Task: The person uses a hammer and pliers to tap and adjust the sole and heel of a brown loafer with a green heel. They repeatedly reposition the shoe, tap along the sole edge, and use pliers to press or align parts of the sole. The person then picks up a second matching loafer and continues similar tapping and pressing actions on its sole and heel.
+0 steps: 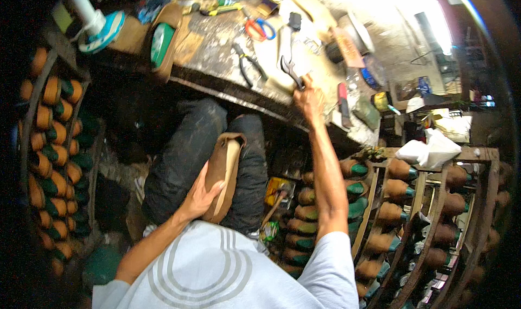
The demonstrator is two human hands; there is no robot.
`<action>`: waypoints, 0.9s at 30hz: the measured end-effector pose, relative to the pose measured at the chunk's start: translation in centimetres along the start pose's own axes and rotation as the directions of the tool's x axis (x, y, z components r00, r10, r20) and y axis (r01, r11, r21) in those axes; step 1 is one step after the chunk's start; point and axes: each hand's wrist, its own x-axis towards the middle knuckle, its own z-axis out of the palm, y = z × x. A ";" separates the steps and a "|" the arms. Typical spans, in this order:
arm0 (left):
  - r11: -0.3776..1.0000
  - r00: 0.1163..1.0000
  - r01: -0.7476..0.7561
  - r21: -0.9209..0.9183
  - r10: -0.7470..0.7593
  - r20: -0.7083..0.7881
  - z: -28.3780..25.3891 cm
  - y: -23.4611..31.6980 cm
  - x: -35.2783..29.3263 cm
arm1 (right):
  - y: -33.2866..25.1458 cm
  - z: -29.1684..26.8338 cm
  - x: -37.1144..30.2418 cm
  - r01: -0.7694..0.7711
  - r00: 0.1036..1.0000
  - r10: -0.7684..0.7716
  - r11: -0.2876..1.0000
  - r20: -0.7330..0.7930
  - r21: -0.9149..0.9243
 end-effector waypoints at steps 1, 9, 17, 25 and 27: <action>0.999 0.999 -0.043 -0.032 0.042 -0.010 0.2 -0.2 0.0 | 0.0 -0.6 0.5 0.022 0.995 -0.017 0.999 0.102 -0.050; 0.976 0.968 -0.209 0.057 0.215 -0.130 1.5 -0.5 -0.1 | -14.4 -5.0 -5.8 -0.506 0.848 0.374 0.782 0.375 0.364; 0.980 0.978 -0.198 0.024 0.199 -0.070 1.0 -0.1 -0.6 | -26.8 -7.2 -20.1 -0.837 0.487 0.352 -0.073 0.799 0.542; 0.983 0.981 -0.181 0.042 0.183 -0.064 1.0 0.4 -0.7 | -26.6 -7.0 -20.8 -0.827 0.520 0.373 -0.006 0.768 0.563; 0.988 0.988 -0.150 0.034 0.151 -0.042 0.9 0.4 -0.6 | -26.6 -6.9 -21.2 -0.825 0.530 0.366 0.013 0.765 0.565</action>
